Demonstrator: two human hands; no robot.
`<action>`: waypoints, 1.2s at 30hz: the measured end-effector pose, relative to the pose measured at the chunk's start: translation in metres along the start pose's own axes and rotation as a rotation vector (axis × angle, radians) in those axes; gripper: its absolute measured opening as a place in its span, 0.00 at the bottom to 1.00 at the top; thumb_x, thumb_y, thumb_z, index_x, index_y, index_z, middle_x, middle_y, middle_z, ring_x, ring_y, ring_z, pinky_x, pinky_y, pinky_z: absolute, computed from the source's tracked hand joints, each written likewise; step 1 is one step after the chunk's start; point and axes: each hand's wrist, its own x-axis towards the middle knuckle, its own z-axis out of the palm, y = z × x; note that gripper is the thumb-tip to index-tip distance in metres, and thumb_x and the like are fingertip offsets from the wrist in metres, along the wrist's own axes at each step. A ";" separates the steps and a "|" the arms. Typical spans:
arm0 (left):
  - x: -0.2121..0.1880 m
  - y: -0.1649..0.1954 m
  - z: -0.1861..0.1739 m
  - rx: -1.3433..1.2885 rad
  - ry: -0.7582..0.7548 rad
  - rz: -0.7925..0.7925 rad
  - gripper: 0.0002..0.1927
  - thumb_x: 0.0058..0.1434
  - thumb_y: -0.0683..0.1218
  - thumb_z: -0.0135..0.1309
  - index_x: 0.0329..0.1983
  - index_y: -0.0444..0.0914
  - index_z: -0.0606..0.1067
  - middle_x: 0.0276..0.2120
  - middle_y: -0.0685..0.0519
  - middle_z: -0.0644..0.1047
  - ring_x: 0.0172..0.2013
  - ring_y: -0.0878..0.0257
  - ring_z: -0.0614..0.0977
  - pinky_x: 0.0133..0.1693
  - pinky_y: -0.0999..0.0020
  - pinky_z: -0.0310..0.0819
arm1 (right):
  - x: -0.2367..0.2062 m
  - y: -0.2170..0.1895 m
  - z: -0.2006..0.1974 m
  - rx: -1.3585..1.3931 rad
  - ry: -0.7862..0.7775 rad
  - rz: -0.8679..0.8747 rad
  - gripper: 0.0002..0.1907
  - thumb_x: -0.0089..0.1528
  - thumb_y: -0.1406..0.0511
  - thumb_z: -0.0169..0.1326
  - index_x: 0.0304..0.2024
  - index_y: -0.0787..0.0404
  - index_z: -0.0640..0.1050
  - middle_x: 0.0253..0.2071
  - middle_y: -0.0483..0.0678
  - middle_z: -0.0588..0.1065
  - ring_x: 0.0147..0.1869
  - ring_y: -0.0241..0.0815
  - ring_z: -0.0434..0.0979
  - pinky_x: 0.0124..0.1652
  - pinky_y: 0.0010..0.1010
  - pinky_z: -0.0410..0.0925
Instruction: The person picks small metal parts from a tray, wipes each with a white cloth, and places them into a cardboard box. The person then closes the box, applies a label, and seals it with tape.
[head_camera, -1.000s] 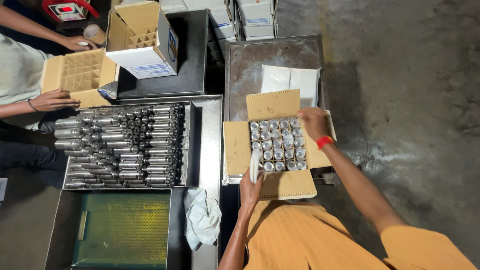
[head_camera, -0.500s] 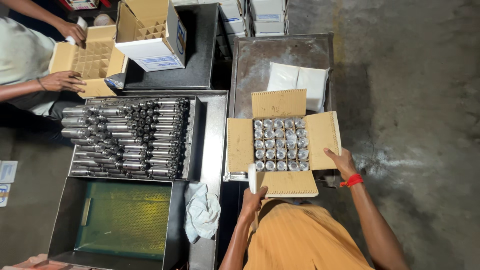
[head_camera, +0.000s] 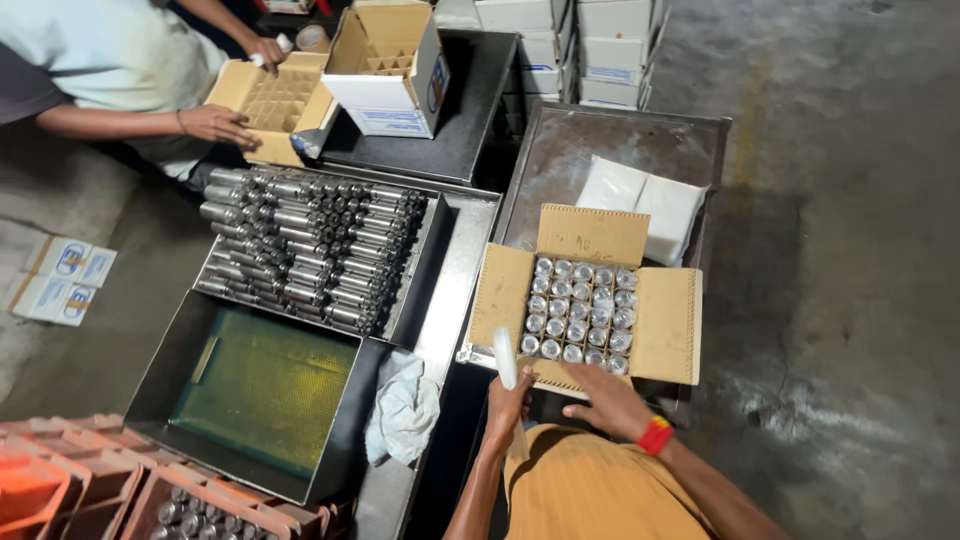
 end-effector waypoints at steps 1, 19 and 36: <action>-0.001 -0.002 -0.002 0.014 0.021 0.031 0.19 0.65 0.57 0.58 0.36 0.34 0.79 0.19 0.58 0.71 0.18 0.72 0.70 0.20 0.73 0.63 | 0.003 -0.002 0.010 -0.123 -0.055 0.034 0.34 0.53 0.69 0.60 0.64 0.60 0.69 0.59 0.58 0.74 0.61 0.58 0.74 0.55 0.44 0.69; -0.181 -0.105 -0.197 -0.581 1.702 0.164 0.17 0.57 0.54 0.64 0.42 0.38 0.80 0.24 0.54 0.75 0.24 0.65 0.76 0.28 0.69 0.68 | 0.028 0.021 0.061 -0.182 0.001 -0.135 0.37 0.51 0.72 0.52 0.65 0.56 0.68 0.53 0.58 0.77 0.48 0.57 0.80 0.44 0.46 0.74; -0.016 -0.039 -0.062 0.326 0.593 0.276 0.20 0.55 0.51 0.64 0.48 0.35 0.80 0.37 0.43 0.84 0.39 0.53 0.86 0.44 0.60 0.77 | 0.007 0.003 0.053 -0.248 -0.023 -0.019 0.35 0.52 0.73 0.53 0.64 0.59 0.69 0.53 0.56 0.75 0.53 0.55 0.76 0.48 0.42 0.72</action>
